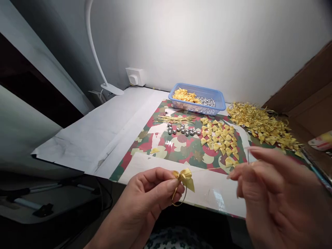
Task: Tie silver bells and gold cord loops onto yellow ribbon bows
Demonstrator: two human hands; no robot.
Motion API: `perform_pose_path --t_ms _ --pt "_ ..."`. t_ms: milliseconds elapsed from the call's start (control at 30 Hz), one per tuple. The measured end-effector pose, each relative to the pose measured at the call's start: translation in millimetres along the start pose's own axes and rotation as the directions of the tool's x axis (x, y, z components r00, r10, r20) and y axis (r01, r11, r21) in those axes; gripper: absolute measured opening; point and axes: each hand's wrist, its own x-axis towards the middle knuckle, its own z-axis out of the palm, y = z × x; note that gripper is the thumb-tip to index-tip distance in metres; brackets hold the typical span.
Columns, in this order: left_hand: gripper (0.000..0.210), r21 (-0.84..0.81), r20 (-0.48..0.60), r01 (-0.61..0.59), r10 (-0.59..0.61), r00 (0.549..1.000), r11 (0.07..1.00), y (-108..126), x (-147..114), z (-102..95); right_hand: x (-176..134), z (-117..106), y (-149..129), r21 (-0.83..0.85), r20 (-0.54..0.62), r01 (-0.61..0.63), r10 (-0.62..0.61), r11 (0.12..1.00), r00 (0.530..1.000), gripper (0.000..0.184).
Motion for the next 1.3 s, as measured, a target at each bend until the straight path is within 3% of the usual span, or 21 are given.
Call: perform_pose_path --t_ms 67,133,233,300,367,500,767,933,1300 --pt "0.017 0.01 0.011 -0.004 0.003 1.0 1.0 0 0 1.8 8 3 3 0.033 0.126 0.066 -0.07 0.997 0.99 0.033" --pt "0.017 0.022 0.023 -0.016 0.016 1.0 1.0 0 0 4.4 17 8 6 0.157 0.313 0.045 -0.093 0.987 0.945 0.03" --pt "0.016 0.028 0.045 -0.015 0.014 0.999 0.999 0 -1 8.0 25 17 12 0.314 0.517 -0.145 -0.041 0.938 0.855 0.023" --pt "0.014 0.033 0.052 -0.009 0.007 0.999 0.999 0 -1 8.9 26 21 15 0.369 0.584 -0.242 -0.022 0.897 0.811 0.011" --pt "0.014 0.049 0.05 -0.006 0.004 0.999 0.999 1 -1 8.5 25 23 17 0.4 0.606 -0.305 0.0 0.864 0.795 0.015" --pt "0.013 0.079 0.044 -0.03 0.027 0.999 0.996 1 0 6.6 19 19 13 0.382 0.583 -0.334 0.055 0.862 0.81 0.02" --pt "0.013 0.14 0.068 -0.15 0.142 0.988 0.979 -5 4 3.2 10 14 2 0.372 0.533 -0.167 -0.063 0.913 0.844 0.016" --pt "0.013 0.237 0.069 -0.24 0.23 0.971 0.941 -8 4 -0.7 7 14 3 0.357 0.445 -0.08 -0.094 0.931 0.891 0.015" --pt "0.013 0.28 0.032 -0.242 0.242 0.97 0.929 -6 3 5.1 21 21 0 0.292 0.275 0.084 -0.168 0.953 0.947 0.018"
